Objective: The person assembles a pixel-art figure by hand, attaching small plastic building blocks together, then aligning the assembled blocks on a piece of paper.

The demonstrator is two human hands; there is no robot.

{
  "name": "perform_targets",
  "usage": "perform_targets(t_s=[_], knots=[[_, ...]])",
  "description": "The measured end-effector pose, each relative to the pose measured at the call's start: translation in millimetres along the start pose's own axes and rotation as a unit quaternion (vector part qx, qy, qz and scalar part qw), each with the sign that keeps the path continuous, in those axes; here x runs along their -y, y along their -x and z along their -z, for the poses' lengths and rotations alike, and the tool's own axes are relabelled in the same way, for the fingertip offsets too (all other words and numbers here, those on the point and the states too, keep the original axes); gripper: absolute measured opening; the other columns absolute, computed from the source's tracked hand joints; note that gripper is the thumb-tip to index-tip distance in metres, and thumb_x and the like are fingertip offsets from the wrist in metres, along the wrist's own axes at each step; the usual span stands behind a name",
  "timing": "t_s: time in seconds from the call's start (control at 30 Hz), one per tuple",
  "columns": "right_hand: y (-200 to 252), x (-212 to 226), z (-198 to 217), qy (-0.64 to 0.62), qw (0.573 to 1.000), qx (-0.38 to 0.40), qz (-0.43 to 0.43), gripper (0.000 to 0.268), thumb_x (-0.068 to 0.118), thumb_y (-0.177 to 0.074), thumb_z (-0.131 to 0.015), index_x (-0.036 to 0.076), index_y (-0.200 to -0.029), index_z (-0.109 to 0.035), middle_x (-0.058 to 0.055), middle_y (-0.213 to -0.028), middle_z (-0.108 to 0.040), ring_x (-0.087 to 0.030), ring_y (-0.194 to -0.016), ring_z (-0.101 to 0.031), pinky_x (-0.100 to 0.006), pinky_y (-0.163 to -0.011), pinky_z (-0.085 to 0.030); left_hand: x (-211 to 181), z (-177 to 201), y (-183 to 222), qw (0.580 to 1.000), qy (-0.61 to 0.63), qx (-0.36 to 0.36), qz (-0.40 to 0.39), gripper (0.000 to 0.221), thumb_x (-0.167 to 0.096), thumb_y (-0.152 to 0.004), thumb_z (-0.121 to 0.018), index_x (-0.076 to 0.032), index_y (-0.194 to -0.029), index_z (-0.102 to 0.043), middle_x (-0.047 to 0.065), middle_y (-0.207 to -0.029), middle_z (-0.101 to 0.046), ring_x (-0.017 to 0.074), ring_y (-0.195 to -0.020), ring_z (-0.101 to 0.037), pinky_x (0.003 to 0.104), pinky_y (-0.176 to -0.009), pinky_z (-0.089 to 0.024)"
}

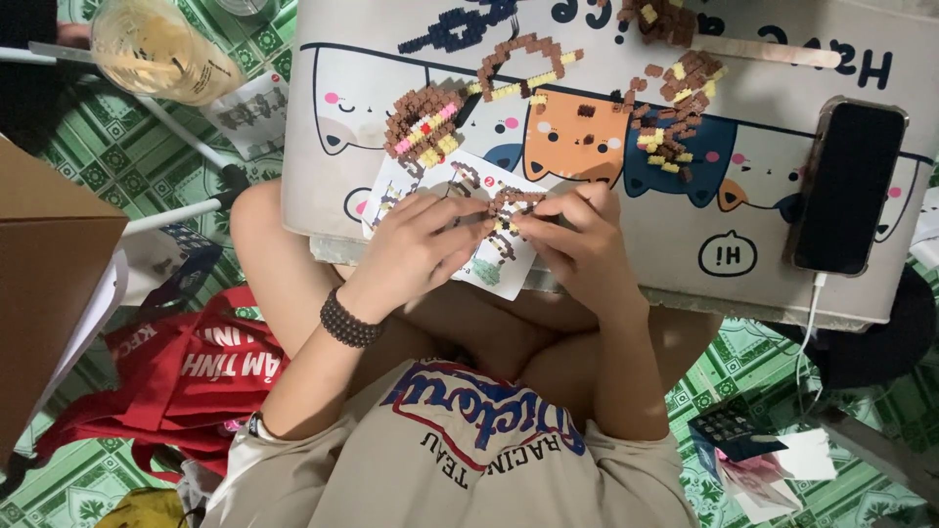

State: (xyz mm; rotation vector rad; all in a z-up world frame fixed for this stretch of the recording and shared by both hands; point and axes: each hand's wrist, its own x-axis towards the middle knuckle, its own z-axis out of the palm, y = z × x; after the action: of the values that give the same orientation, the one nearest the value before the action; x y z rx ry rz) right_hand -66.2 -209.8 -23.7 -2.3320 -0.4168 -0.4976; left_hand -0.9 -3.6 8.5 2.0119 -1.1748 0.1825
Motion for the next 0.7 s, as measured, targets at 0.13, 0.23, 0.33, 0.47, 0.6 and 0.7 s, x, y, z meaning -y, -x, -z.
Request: perform_targets(t_s=[0.13,0.23,0.33,0.47,0.6,0.7], knots=[[-0.2,-0.4,-1.2,0.02,1.0,0.001,0.003,0.016,0.009,-0.084,-0.07,0.022,-0.094,-0.073,0.003,-0.084,-0.058,-0.017,-0.083,-0.042,-0.029,-0.08,-0.038,-0.3,1.2,-1.2,1.0,-0.015,0.014,-0.005,0.011,-0.008,-0.089,-0.057,-0.007,-0.084,-0.067,0.01,-0.098,-0.066,0.021,-0.061,-0.056,0.031,-0.062,-0.044],[-0.2,-1.1,-1.3,0.028,1.0,-0.005,0.006,0.016,0.01,-0.086,-0.068,0.024,-0.094,-0.073,0.004,-0.082,-0.056,-0.016,-0.084,-0.042,-0.028,-0.079,-0.036,1.5,-4.6,2.8,0.997,-0.073,0.018,-0.02,0.01,-0.011,-0.089,-0.058,-0.01,-0.084,-0.067,0.007,-0.098,-0.065,0.0188,-0.061,-0.056,0.03,-0.061,-0.043],[-1.3,0.1,4.6,-0.023,1.0,-0.015,0.004,0.019,0.007,-0.083,-0.071,0.021,-0.097,-0.073,0.001,-0.083,-0.058,-0.015,-0.084,-0.042,-0.03,-0.083,-0.038,5.6,-13.6,8.6,0.995,-0.099,0.021,-0.025,0.015,-0.017,-0.092,-0.053,-0.013,-0.085,-0.065,0.006,-0.096,-0.063,0.0194,-0.064,-0.06,0.03,-0.063,-0.046],[1.6,3.2,21.6,-0.055,0.997,-0.04,-0.035,0.018,0.009,-0.085,-0.068,0.016,-0.101,-0.071,0.001,-0.094,-0.061,-0.016,-0.089,-0.046,-0.031,-0.083,-0.042,12.7,-18.7,13.3,0.997,-0.079,0.015,-0.015,0.016,-0.019,-0.093,-0.051,-0.012,-0.084,-0.062,0.007,-0.101,-0.061,0.0201,-0.07,-0.061,0.03,-0.066,-0.046],[7.3,-0.6,26.9,-0.027,0.999,-0.024,-0.031,0.014,0.01,-0.084,-0.07,0.012,-0.098,-0.071,0.001,-0.092,-0.061,-0.016,-0.087,-0.045,-0.029,-0.079,-0.041,4.9,-11.4,3.8,0.998,-0.06,0.007,-0.017,0.017,-0.018,-0.093,-0.051,-0.011,-0.083,-0.063,0.007,-0.104,-0.06,0.0205,-0.073,-0.063,0.031,-0.07,-0.048],[13.2,-8.5,21.2,-0.027,0.998,-0.046,-0.019,0.016,0.01,-0.081,-0.074,0.013,-0.097,-0.072,0.0,-0.096,-0.064,-0.015,-0.09,-0.046,-0.028,-0.082,-0.037,-1.7,-11.7,-1.7,0.991,-0.127,0.014,-0.027,0.026,-0.03,-0.093,-0.05,-0.014,-0.108,-0.065,0.009,-0.102,-0.056,0.023,-0.08,-0.054,0.031,-0.07,-0.041]])
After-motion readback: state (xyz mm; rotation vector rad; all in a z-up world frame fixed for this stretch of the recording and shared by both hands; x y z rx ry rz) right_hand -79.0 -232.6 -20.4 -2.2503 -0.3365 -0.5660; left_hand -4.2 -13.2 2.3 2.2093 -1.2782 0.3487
